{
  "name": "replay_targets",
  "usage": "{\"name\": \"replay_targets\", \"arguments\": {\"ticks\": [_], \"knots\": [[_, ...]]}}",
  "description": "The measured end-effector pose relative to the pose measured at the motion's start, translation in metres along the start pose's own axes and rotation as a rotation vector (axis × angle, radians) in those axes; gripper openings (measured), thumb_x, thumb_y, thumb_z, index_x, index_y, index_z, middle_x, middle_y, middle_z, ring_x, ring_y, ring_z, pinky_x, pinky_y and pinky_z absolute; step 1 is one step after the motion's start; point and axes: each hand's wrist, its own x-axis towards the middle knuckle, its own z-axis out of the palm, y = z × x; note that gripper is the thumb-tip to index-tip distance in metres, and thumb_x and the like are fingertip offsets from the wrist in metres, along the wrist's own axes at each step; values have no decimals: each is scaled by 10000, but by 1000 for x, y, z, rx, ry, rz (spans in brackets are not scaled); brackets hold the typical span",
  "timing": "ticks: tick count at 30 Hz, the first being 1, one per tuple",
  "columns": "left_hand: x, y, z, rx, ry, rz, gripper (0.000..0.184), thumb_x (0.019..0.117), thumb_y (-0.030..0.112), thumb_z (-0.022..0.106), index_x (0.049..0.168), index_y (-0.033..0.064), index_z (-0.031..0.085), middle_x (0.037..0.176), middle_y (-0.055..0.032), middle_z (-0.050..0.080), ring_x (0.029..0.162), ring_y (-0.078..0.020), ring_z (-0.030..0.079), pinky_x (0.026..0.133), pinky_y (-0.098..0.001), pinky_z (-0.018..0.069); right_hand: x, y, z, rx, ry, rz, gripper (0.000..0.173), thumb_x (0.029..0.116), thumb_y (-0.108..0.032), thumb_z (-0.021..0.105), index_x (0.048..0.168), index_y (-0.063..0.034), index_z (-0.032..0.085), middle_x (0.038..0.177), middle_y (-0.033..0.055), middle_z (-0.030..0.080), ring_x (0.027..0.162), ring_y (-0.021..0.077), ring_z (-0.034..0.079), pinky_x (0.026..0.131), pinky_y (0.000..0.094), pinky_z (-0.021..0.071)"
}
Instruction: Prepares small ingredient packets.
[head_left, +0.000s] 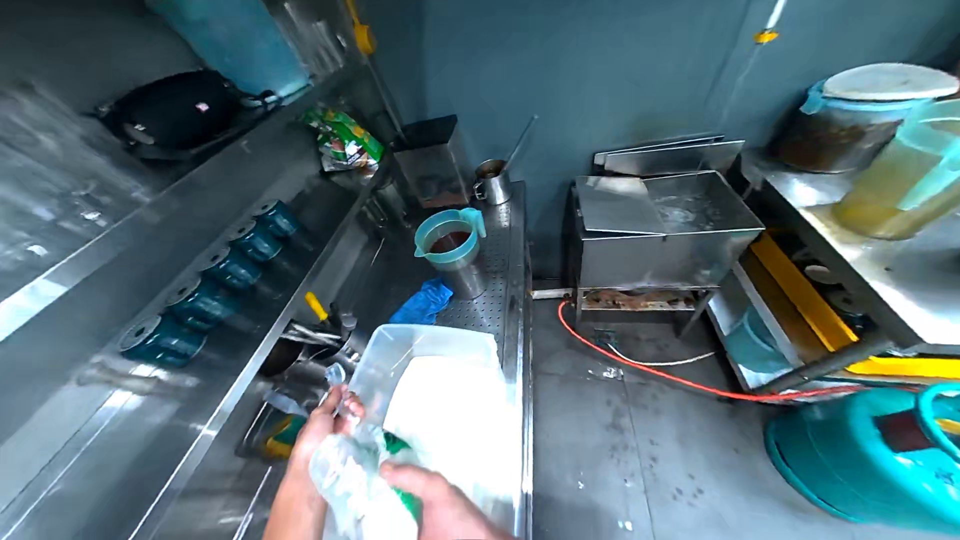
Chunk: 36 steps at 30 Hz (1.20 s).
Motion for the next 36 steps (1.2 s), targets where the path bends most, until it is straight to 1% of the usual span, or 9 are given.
{"name": "replay_targets", "arguments": {"ticks": [6,10,14,18,21,25,29,32,36], "knots": [[-19,12,-20,7,71,127,357,1115,348,367,1206,53,547,946,-118,673,812,-221,687,717,-403,602,-2,-44,17,-51,-71,-13,443,1072,-326,491,1426,-61,473,1196,230,658,990,338,717,872,461,619],[-30,5,-18,-57,153,180,389,1123,365,344,1290,46,490,1011,-122,691,772,-189,697,663,-340,591,4,-69,17,-166,-89,-53,384,1052,-149,514,1398,11,467,1253,296,640,1063,397,709,947,482,604],[-39,-16,-32,274,-197,360,697,1055,657,217,1451,130,443,1267,-85,679,845,-168,673,755,-345,560,25,-90,6,-273,10,15,423,1060,-129,491,1446,12,392,1323,298,616,1128,388,696,1000,445,586],[-51,-28,-31,520,-281,538,670,838,167,835,1425,71,525,1266,-116,673,1042,-245,690,903,-434,602,40,-101,-1,-398,129,9,418,1078,-178,461,1438,14,372,1266,287,643,1059,372,721,935,440,614],[-52,-33,-29,461,-263,585,585,791,62,872,1316,29,614,1168,-127,709,1046,-237,703,924,-420,609,35,-105,0,-882,154,-95,454,1062,-226,537,1447,-13,425,1248,214,696,978,336,747,835,449,634],[-63,-30,-26,402,-276,665,574,776,103,891,1280,12,632,1126,-115,722,1029,-215,707,926,-404,607,26,-102,9,-1936,385,-528,1215,668,-611,880,1609,-128,283,1407,185,577,1217,324,625,1003,541,543],[-75,-23,-26,313,-323,689,388,908,169,780,1247,36,647,1122,-82,714,990,-168,686,889,-366,589,41,-94,22,-2366,287,-750,484,870,-477,749,1204,-128,729,1130,129,740,1083,322,694,970,605,519],[-69,-20,-37,-148,-164,534,316,1124,216,394,1291,9,564,1004,-72,645,752,-133,605,683,-290,529,31,-106,37,-2336,273,-695,315,948,-357,708,1030,-56,749,939,122,739,914,267,713,886,523,560],[-53,-18,-72,-542,67,349,392,1142,283,323,1367,-1,472,1088,-168,634,887,-258,670,763,-417,584,26,-126,34,-2198,190,-751,239,945,-307,725,900,-74,746,777,46,708,716,163,674,727,438,573]]}}
